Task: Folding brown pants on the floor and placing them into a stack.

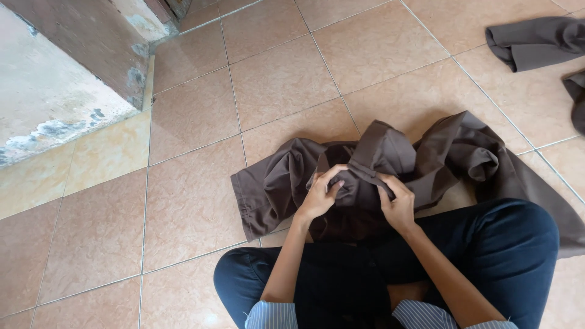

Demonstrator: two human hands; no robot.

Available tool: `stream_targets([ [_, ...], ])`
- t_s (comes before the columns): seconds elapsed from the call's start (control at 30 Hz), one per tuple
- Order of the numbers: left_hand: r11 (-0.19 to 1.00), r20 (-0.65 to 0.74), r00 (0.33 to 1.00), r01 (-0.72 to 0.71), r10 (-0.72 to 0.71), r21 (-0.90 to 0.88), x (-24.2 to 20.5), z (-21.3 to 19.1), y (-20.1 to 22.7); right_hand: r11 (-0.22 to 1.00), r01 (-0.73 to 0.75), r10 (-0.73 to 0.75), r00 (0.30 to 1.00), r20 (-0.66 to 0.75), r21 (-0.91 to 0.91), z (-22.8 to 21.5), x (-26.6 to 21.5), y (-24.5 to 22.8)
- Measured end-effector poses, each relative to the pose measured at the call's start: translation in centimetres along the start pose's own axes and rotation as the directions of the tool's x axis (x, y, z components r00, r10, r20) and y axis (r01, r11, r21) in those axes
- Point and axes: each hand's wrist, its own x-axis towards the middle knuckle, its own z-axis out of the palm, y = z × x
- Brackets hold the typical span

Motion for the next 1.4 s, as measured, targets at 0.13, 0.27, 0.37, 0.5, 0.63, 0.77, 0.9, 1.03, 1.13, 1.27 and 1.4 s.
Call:
stream_targets([
  [0.13, 0.999, 0.016, 1.0, -0.008, 0.008, -0.042, -0.4, -0.8, 1.2, 0.999, 0.035, -0.034, 0.993, 0.109, -0.001, 0.0, 0.1, -0.8],
  [0.27, 0.996, 0.001, 0.999, -0.039, 0.039, -0.077, -0.6, -1.6, 5.4, 0.999, -0.006, 0.01, 0.991, 0.133, -0.032, -0.2, 0.1, 1.2],
  [0.37, 0.997, 0.025, 0.997, -0.069, 0.07, -0.035, -0.7, -1.5, 5.6, 0.999, 0.013, -0.002, 0.968, 0.249, -0.041, -0.4, 0.1, 2.4],
  [0.5, 0.999, 0.037, 0.999, -0.033, 0.032, 0.03, -1.2, -1.5, 8.1, 0.994, 0.093, -0.066, 0.933, 0.353, -0.061, 0.0, -0.4, 3.7],
  [0.63, 0.896, -0.023, 0.958, -0.259, 0.286, 0.361, -0.4, -0.6, 3.9, 0.958, 0.269, -0.191, 0.861, 0.472, -0.103, -0.2, 0.0, 1.9],
  [0.77, 0.792, -0.156, 0.89, -0.286, 0.428, 0.539, 0.0, -4.3, 3.4, 0.968, 0.227, -0.148, 0.864, 0.482, -0.109, -1.0, 0.8, 0.1],
  [0.9, 0.851, -0.455, 0.838, -0.021, 0.301, 0.524, -1.1, -9.0, 3.2, 0.893, 0.259, -0.12, 0.926, 0.359, -0.369, -2.2, 2.2, 5.5],
  [1.03, 0.943, -0.661, 0.711, -0.009, 0.239, 0.332, -3.3, -12.9, 5.3, 0.879, 0.111, -0.016, 0.979, 0.204, -0.464, -4.5, 4.1, 9.1],
  [1.13, 0.956, -0.696, 0.667, -0.086, 0.265, 0.281, -4.1, -14.2, 5.6, 0.889, 0.185, -0.164, 0.983, 0.086, -0.418, -3.6, 3.8, 9.2],
  [1.27, 0.977, -0.772, 0.601, -0.167, 0.208, 0.132, -4.0, -14.9, 3.9, 0.847, 0.32, -0.292, 0.947, 0.131, -0.424, -2.3, 3.2, 6.5],
  [1.4, 0.973, -0.837, 0.514, -0.212, 0.187, 0.088, -4.2, -14.9, 4.1, 0.856, 0.298, -0.186, 0.94, 0.286, -0.423, -1.2, 2.0, 5.9],
])
